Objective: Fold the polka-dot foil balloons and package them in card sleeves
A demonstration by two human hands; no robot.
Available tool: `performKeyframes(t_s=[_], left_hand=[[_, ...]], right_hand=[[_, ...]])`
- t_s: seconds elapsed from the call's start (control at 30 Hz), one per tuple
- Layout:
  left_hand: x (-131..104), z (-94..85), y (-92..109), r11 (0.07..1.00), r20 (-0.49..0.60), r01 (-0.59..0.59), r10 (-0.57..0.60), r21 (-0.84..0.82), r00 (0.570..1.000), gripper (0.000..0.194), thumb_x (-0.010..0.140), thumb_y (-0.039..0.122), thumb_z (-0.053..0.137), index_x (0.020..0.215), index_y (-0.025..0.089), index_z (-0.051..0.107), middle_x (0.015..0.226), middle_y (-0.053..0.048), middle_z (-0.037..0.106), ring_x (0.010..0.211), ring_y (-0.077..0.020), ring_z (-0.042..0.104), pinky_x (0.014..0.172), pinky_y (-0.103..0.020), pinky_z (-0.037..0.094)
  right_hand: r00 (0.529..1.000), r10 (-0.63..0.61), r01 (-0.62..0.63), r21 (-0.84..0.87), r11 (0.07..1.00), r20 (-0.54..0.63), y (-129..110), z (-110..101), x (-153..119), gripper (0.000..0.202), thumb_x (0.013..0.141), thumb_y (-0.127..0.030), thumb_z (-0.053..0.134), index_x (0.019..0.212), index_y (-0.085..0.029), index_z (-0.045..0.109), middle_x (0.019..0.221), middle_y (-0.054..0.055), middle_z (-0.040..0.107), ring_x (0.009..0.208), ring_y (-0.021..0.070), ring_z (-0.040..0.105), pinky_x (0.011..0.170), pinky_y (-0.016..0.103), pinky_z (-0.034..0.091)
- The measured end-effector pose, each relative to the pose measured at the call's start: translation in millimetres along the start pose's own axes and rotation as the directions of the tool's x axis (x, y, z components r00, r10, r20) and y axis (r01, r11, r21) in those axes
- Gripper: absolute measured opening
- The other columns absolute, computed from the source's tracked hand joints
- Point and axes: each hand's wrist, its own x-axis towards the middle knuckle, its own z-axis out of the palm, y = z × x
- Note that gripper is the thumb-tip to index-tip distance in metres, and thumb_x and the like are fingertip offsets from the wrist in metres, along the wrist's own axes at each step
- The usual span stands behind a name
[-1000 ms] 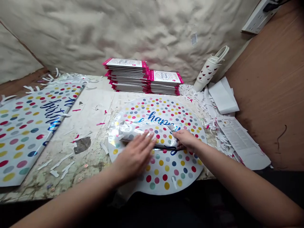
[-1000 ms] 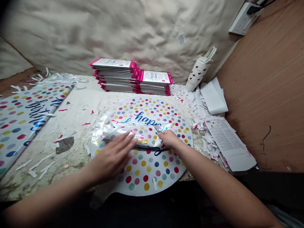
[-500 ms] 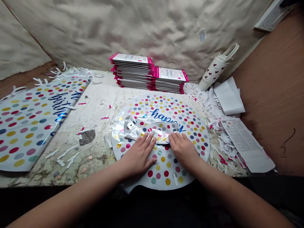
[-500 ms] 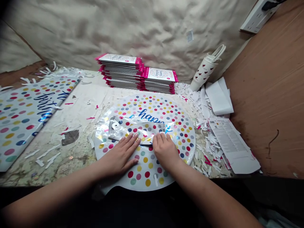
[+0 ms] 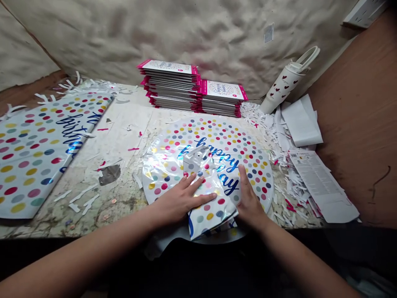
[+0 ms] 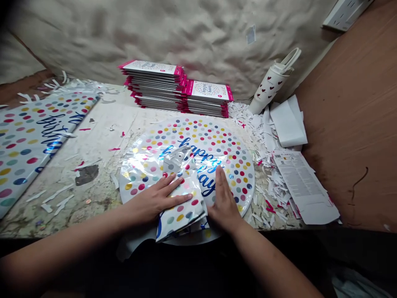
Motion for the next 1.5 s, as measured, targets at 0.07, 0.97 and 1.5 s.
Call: performKeyframes(t_s=[0.07, 0.97, 1.5], left_hand=[[1.8, -0.3, 1.5, 0.998, 0.019, -0.061, 0.061, 0.007, 0.998, 0.073, 0.076, 0.01, 0.054, 0.136, 0.043, 0.03, 0.15, -0.004, 0.018, 0.134, -0.0403, 0.016, 0.102, -0.058, 0.023], [32.3, -42.1, -27.3, 0.226, 0.347, 0.616, -0.66, -0.754, 0.666, 0.03, 0.072, 0.044, 0.061, 0.062, 0.017, 0.053, 0.053, -0.001, 0.06, 0.045, -0.0125, 0.056, 0.042, -0.02, 0.042], [56.8, -57.2, -10.9, -0.196, 0.547, 0.533, -0.523, -0.823, 0.653, 0.025, 0.07, 0.03, 0.068, 0.083, 0.016, 0.052, 0.062, 0.001, 0.066, 0.057, -0.0135, 0.064, 0.052, -0.02, 0.051]], right_hand=[[0.978, -0.207, 0.207, 0.001, 0.978, 0.035, 1.0, -1.0, 9.4, 0.096, 0.077, -0.03, 0.059, 0.144, -0.015, -0.009, 0.15, 0.017, 0.011, 0.137, 0.0284, 0.011, 0.108, 0.05, 0.024], [0.965, -0.009, 0.079, -0.262, 0.962, 0.261, -47.1, 33.1, 85.9, 0.053, 0.092, -0.036, 0.032, 0.136, -0.007, 0.035, 0.145, 0.016, 0.029, 0.134, 0.0315, 0.023, 0.108, 0.048, 0.021], [0.927, 0.351, -0.374, -0.326, 0.868, -0.129, 27.8, -45.5, 68.2, 0.069, 0.087, -0.053, 0.037, 0.143, -0.017, 0.019, 0.152, 0.011, 0.007, 0.138, 0.028, 0.005, 0.108, 0.047, 0.02]])
